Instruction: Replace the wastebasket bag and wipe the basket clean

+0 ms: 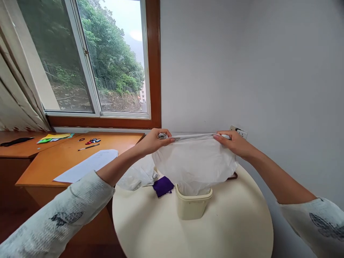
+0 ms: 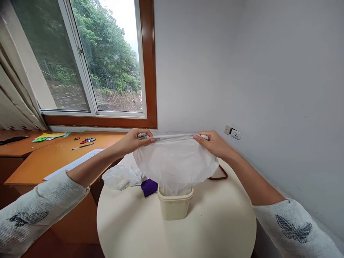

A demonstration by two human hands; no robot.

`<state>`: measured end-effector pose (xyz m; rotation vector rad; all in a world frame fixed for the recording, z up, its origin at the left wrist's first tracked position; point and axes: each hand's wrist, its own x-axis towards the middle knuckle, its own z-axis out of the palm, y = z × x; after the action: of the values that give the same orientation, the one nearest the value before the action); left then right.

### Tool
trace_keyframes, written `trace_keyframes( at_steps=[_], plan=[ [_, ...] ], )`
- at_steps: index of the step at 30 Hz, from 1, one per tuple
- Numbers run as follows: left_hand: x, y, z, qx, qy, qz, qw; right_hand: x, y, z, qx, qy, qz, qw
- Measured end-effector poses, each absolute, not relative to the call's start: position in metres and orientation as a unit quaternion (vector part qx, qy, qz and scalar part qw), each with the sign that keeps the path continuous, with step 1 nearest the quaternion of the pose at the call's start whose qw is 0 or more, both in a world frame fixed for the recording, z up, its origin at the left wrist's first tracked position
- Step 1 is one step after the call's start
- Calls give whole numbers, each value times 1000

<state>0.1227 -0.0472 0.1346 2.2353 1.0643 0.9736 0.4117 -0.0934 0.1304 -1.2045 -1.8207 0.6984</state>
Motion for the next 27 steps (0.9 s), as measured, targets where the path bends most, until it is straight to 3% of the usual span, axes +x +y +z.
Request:
trace_keyframes(
  at_steps=[5,9,15,21,27],
  plan=[
    [137,-51,136,720,338,442,414,388,-89,133,-420,-659,369,503],
    [158,-54,140,619,299,477,547,362,-82,134,-371,-677,404,491],
    [178,-60,147,569,231,484,623,322,-71,124,-358,-709,370,483],
    [167,-60,151,665,195,464,552,313,-49,115,-399,-677,283,550],
    [150,-71,124,707,286,583,278,319,-38,120,-438,-650,297,545]
  ],
)
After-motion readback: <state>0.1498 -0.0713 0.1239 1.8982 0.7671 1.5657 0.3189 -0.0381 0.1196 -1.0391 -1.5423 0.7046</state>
